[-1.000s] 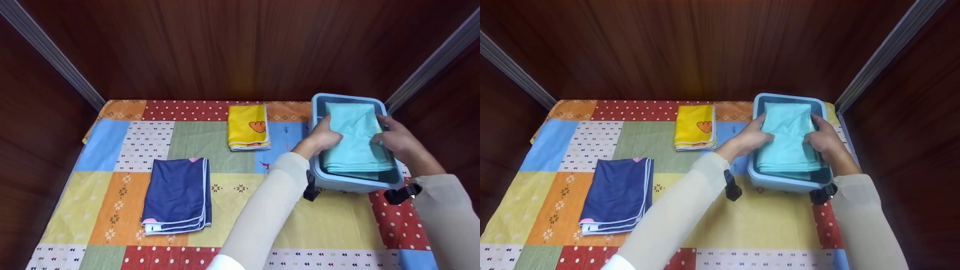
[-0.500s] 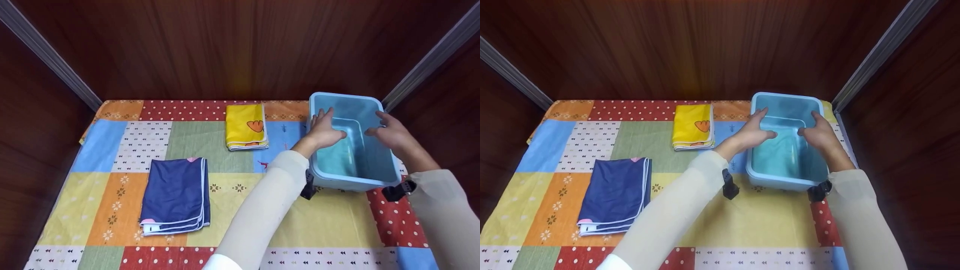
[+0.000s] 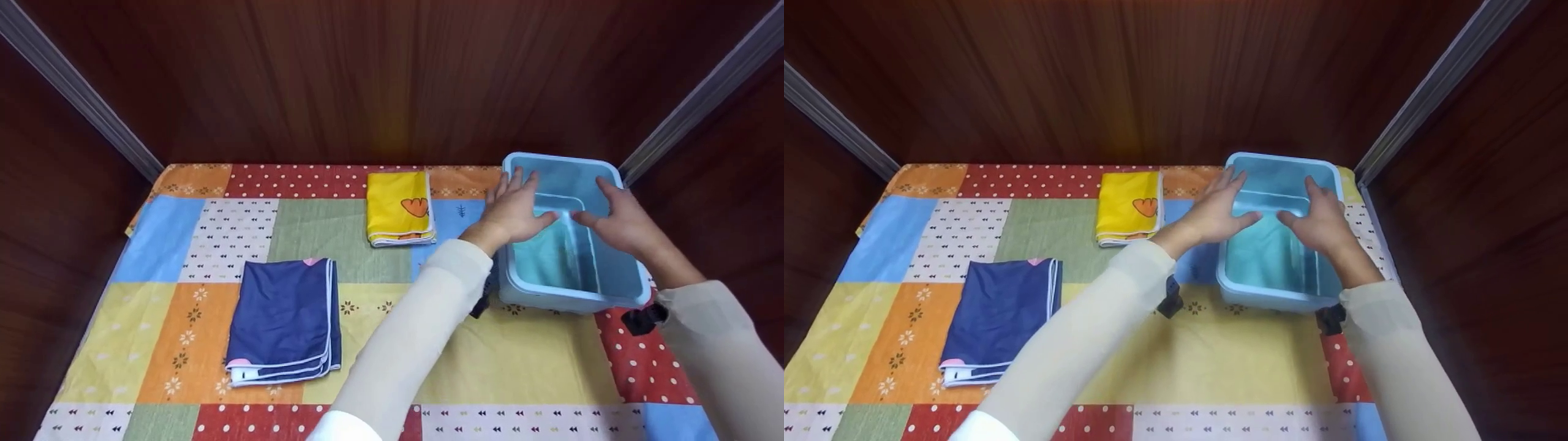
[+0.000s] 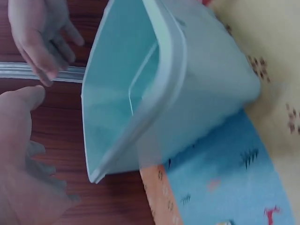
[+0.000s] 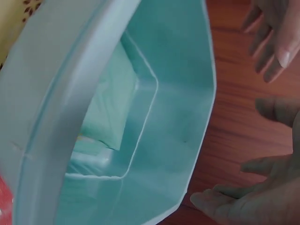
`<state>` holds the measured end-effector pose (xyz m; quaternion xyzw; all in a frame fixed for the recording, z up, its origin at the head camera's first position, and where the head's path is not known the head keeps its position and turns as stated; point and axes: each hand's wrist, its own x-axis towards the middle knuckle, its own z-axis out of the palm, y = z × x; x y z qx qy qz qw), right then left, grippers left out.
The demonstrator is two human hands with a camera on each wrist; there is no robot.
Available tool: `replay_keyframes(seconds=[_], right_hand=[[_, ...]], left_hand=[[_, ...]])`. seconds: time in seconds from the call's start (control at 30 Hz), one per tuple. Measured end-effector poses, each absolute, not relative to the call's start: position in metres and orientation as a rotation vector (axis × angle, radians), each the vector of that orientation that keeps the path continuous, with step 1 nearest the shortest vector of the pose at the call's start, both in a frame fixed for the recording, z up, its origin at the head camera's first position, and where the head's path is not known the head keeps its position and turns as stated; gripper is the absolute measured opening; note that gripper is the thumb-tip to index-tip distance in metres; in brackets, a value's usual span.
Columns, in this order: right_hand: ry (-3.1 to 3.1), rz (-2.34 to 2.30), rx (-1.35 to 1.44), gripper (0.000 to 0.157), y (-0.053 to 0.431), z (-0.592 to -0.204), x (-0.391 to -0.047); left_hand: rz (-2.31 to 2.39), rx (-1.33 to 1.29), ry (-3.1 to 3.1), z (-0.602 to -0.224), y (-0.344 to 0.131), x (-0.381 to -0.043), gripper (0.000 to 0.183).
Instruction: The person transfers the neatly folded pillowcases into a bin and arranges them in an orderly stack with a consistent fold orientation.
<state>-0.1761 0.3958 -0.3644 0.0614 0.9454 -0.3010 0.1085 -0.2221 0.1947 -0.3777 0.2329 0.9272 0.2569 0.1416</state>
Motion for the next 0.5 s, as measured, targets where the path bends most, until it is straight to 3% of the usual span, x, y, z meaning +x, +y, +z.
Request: replay_keyframes(seconds=[0.5], right_hand=[[2.842, -0.611, -0.056, 0.089, 0.375, -0.380, -0.172]], left_hand=[[0.278, 0.733, 2.812, -0.393, 0.160, -0.229, 0.084]])
